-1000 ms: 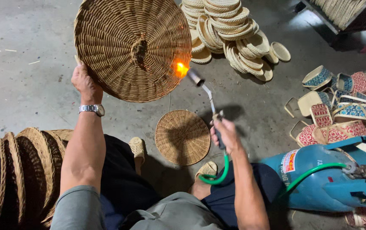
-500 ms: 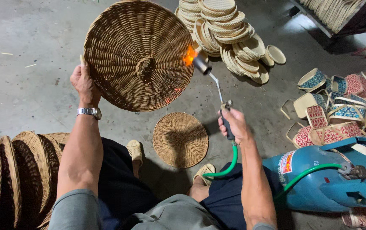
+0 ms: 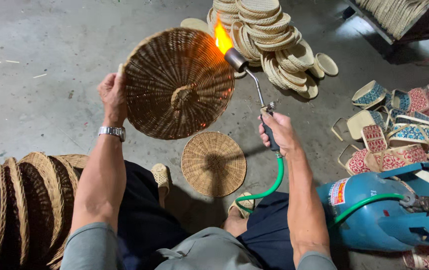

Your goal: The person uses a handheld blowtorch connected to a gas cylinder to apply flame to the surface of woven baskets. They hold the basket in one hand and the torch in the other, moving the flame across the basket's surface, then placing the treated basket onto a stack.

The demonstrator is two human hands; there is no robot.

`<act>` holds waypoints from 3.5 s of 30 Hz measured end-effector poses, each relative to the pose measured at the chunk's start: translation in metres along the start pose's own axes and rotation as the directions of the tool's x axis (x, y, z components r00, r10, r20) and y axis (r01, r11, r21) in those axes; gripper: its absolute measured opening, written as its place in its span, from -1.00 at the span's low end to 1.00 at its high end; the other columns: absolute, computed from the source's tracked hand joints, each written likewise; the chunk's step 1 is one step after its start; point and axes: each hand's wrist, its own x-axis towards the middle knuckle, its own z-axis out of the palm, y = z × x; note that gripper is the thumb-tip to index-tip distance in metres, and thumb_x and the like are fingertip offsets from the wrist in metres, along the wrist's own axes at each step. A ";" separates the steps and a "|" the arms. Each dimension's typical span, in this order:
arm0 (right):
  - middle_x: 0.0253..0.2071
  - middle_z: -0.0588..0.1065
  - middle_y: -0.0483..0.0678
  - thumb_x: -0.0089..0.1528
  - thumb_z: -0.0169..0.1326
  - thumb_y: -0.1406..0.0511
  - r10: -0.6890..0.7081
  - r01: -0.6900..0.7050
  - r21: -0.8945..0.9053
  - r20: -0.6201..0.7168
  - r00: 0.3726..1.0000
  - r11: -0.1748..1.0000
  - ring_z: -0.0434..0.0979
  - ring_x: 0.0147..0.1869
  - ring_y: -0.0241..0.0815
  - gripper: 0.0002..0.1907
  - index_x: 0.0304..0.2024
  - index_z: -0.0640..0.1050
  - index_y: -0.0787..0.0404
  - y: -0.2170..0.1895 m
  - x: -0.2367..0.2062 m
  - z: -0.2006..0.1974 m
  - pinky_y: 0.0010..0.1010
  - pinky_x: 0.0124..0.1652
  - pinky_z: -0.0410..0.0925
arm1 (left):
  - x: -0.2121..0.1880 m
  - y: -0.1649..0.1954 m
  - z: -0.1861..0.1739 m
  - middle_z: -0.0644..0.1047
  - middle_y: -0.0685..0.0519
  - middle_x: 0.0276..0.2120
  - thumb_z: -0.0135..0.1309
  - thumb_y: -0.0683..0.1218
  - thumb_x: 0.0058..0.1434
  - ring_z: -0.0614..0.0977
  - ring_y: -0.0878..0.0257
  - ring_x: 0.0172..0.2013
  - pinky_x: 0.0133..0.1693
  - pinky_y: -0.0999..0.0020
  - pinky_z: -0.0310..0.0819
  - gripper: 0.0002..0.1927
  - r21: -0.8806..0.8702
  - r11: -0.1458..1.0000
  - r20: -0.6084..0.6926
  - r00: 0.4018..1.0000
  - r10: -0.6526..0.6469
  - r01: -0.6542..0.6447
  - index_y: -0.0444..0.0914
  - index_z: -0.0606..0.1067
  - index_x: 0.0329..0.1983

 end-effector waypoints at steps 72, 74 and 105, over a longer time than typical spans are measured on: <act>-0.53 0.45 -0.17 0.36 0.08 0.05 -0.252 0.255 -0.300 0.050 0.966 0.919 0.38 -0.60 -0.43 -0.62 -0.35 0.41 0.18 -0.054 0.057 0.083 -0.53 -0.66 0.29 | -0.023 -0.015 0.041 0.59 0.10 -0.28 0.07 -0.15 0.43 0.55 0.37 -0.27 -0.15 0.42 0.47 -0.84 -0.499 0.864 -0.105 0.985 -0.136 0.066 -0.34 0.53 -0.23; -0.53 0.43 -0.17 0.35 0.09 0.06 -0.227 0.211 -0.290 -0.020 0.974 0.933 0.37 -0.60 -0.43 -0.65 -0.33 0.43 0.17 -0.057 0.061 0.061 -0.53 -0.66 0.26 | -0.020 -0.016 0.038 0.59 0.09 -0.29 0.06 -0.16 0.43 0.55 0.36 -0.28 -0.15 0.41 0.48 -0.85 -0.510 0.858 -0.106 0.985 -0.135 0.063 -0.34 0.54 -0.23; -0.53 0.44 -0.14 0.37 0.07 0.10 -0.143 0.130 -0.272 -0.029 0.989 0.954 0.37 -0.59 -0.41 -0.64 -0.35 0.45 0.24 -0.019 0.017 0.054 -0.51 -0.64 0.26 | -0.026 -0.019 0.038 0.61 0.07 -0.34 0.09 -0.13 0.41 0.57 0.34 -0.40 -0.35 0.43 0.46 -0.87 -0.528 0.821 -0.058 0.956 -0.289 0.216 -0.29 0.54 -0.23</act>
